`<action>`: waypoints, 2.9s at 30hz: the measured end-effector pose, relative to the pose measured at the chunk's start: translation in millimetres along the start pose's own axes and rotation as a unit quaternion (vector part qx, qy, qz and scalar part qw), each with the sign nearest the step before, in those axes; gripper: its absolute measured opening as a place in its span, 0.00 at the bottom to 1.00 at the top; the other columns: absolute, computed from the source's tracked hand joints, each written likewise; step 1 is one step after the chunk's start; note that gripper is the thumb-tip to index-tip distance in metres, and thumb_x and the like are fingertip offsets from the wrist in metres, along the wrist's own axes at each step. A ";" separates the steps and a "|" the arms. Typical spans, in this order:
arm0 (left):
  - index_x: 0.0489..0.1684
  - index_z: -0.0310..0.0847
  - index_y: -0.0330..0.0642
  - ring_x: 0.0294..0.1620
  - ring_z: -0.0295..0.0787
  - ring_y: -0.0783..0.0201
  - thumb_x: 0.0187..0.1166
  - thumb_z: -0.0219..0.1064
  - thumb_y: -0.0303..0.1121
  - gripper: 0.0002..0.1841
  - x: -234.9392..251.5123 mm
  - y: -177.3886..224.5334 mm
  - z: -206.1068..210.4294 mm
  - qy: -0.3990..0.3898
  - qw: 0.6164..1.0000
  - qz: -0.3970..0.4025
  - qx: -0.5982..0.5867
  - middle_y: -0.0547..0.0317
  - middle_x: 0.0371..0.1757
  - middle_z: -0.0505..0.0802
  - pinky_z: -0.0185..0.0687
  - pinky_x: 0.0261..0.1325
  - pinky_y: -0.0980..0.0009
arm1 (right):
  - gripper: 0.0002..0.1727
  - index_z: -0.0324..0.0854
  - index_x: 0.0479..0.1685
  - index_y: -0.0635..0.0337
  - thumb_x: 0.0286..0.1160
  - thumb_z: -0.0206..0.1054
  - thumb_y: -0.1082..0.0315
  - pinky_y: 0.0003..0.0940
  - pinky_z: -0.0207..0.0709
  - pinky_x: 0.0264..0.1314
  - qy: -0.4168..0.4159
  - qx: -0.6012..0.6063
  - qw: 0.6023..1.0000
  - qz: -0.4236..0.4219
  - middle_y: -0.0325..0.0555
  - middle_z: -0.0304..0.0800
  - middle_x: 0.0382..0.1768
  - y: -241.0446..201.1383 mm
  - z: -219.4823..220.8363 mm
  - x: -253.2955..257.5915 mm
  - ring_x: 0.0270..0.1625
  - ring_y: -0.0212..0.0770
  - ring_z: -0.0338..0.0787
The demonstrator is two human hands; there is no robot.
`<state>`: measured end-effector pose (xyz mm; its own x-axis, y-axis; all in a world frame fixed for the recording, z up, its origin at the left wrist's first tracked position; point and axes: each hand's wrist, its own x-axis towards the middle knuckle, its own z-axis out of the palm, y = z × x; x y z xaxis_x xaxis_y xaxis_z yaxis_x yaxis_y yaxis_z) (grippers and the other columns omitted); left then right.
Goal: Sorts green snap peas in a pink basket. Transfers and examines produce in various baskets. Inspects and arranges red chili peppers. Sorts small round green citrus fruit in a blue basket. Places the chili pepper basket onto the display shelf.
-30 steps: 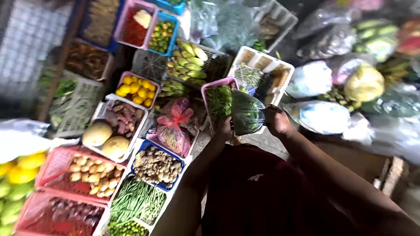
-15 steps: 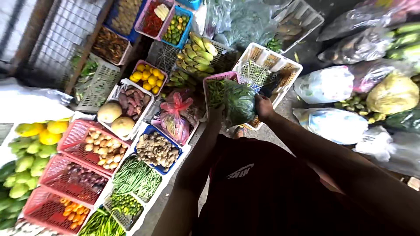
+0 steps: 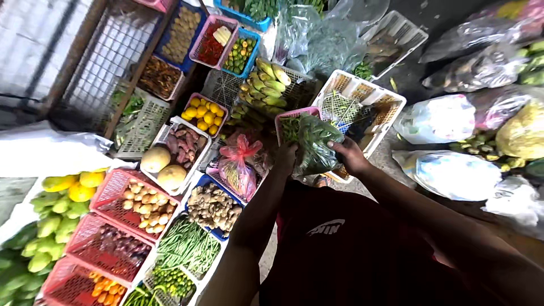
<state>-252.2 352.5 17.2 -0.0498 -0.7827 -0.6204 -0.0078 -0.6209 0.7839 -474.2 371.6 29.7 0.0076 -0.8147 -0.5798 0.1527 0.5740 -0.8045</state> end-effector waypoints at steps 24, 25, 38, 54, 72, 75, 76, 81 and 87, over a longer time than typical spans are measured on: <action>0.62 0.81 0.41 0.38 0.82 0.66 0.81 0.72 0.47 0.21 73.1 -7.5 -43.3 -0.137 0.975 -0.172 -0.042 0.56 0.47 0.88 0.82 0.44 0.68 | 0.28 0.82 0.61 0.63 0.63 0.84 0.62 0.42 0.91 0.40 0.205 -0.041 0.978 0.017 0.50 0.93 0.42 8.7 41.0 18.0 0.37 0.41 0.93; 0.61 0.81 0.41 0.37 0.81 0.67 0.81 0.72 0.48 0.21 75.3 -4.9 -47.6 -0.153 0.971 -0.182 -0.026 0.57 0.46 0.87 0.81 0.43 0.69 | 0.27 0.81 0.60 0.64 0.63 0.84 0.63 0.40 0.90 0.37 0.201 -0.038 0.979 0.015 0.49 0.93 0.41 7.2 42.3 16.0 0.35 0.40 0.92; 0.51 0.85 0.40 0.43 0.87 0.58 0.82 0.71 0.40 0.13 66.4 12.1 -43.6 -0.103 0.988 0.025 0.110 0.51 0.44 0.90 0.85 0.49 0.57 | 0.30 0.83 0.62 0.62 0.64 0.85 0.56 0.56 0.88 0.51 0.209 -0.124 0.970 0.030 0.57 0.92 0.45 0.9 37.8 19.1 0.44 0.51 0.93; 0.50 0.82 0.39 0.34 0.82 0.66 0.87 0.61 0.34 0.08 104.9 -5.4 -40.2 -0.121 0.972 -0.096 -0.175 0.59 0.35 0.87 0.83 0.43 0.67 | 0.25 0.84 0.53 0.62 0.65 0.82 0.54 0.61 0.84 0.56 0.113 -0.291 0.948 0.063 0.57 0.91 0.42 -9.8 43.0 50.6 0.46 0.53 0.92; 0.58 0.79 0.37 0.46 0.89 0.58 0.82 0.55 0.28 0.13 104.3 -53.9 -54.4 -0.179 0.969 -0.130 -0.112 0.51 0.46 0.91 0.88 0.50 0.57 | 0.09 0.82 0.49 0.60 0.77 0.70 0.66 0.43 0.83 0.33 0.202 -0.041 0.977 0.046 0.48 0.88 0.33 -9.7 70.8 49.8 0.32 0.41 0.87; 0.58 0.79 0.35 0.48 0.89 0.56 0.82 0.54 0.28 0.13 102.6 -56.9 -55.0 -0.168 0.965 -0.139 -0.148 0.49 0.48 0.90 0.88 0.52 0.55 | 0.08 0.81 0.50 0.58 0.81 0.67 0.64 0.41 0.83 0.33 0.212 0.035 0.975 0.054 0.45 0.88 0.33 -8.6 69.8 55.1 0.32 0.39 0.87; 0.59 0.78 0.35 0.50 0.89 0.56 0.82 0.54 0.27 0.13 102.6 -57.3 -54.7 -0.162 0.963 -0.139 -0.162 0.49 0.49 0.89 0.88 0.53 0.55 | 0.07 0.80 0.49 0.58 0.83 0.67 0.64 0.40 0.83 0.33 0.221 0.055 0.972 0.061 0.45 0.87 0.32 -9.3 70.0 56.7 0.31 0.39 0.86; 0.61 0.77 0.33 0.48 0.89 0.56 0.87 0.57 0.29 0.12 104.5 -62.5 -40.5 -0.055 0.976 -0.088 -0.190 0.46 0.50 0.89 0.89 0.53 0.55 | 0.13 0.78 0.59 0.58 0.86 0.64 0.61 0.43 0.85 0.36 0.266 0.158 0.945 0.105 0.47 0.89 0.39 -3.4 69.2 63.8 0.37 0.42 0.88; 0.53 0.86 0.32 0.51 0.88 0.54 0.89 0.63 0.35 0.13 110.6 -50.8 -15.5 0.121 0.991 -0.028 0.042 0.42 0.49 0.92 0.84 0.61 0.55 | 0.11 0.76 0.60 0.60 0.88 0.59 0.64 0.43 0.85 0.36 0.303 0.210 0.922 0.116 0.50 0.89 0.41 -3.5 78.2 66.5 0.38 0.43 0.90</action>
<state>-241.8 296.9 -91.6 0.1933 -0.7405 -0.6436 -0.0866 -0.6663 0.7406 -396.9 309.0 4.0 -0.4451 -0.4055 -0.7985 0.5874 0.5408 -0.6020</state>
